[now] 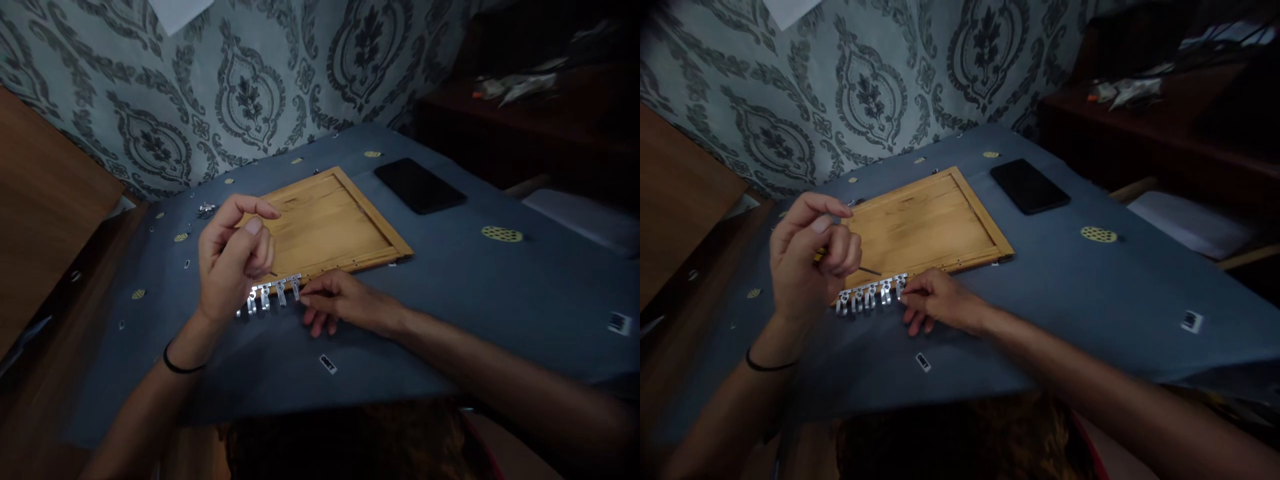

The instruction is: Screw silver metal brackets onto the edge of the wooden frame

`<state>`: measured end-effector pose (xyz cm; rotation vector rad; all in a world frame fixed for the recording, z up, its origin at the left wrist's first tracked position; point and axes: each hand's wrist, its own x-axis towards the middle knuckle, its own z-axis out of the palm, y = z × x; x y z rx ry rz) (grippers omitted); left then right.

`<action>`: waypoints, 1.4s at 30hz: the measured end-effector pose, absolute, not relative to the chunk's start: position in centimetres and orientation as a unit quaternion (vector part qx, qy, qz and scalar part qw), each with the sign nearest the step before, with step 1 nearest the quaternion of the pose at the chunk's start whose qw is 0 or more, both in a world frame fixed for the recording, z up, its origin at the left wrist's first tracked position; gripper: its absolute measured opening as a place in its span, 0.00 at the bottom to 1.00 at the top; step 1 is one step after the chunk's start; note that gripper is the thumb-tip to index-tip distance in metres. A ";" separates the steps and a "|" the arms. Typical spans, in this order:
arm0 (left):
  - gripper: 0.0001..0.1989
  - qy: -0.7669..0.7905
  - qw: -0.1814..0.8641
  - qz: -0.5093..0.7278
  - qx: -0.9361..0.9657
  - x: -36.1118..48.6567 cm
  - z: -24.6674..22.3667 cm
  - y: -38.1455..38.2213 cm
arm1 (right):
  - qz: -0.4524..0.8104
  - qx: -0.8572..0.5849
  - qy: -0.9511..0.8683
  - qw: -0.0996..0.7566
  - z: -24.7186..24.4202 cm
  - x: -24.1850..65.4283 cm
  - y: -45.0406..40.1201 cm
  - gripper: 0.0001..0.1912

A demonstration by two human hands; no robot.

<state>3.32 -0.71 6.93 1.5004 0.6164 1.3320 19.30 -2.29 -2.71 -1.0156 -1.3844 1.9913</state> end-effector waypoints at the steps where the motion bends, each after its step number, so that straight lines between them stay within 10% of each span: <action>1: 0.04 0.253 0.496 0.552 0.620 3.3 7.0 -0.7 | 0.732 -0.375 -0.509 0.252 -2.6 19.3 -2.3 0.15; 35: 0.05 0.232 0.465 0.602 0.606 2.0 7.7 -2.3 | 0.723 -0.408 -0.492 0.263 -2.9 20.6 -2.0 0.28; 42: 0.07 0.209 0.505 0.573 0.611 1.5 7.4 -5.3 | 0.605 -0.449 -0.535 0.383 -1.3 21.6 -1.5 0.23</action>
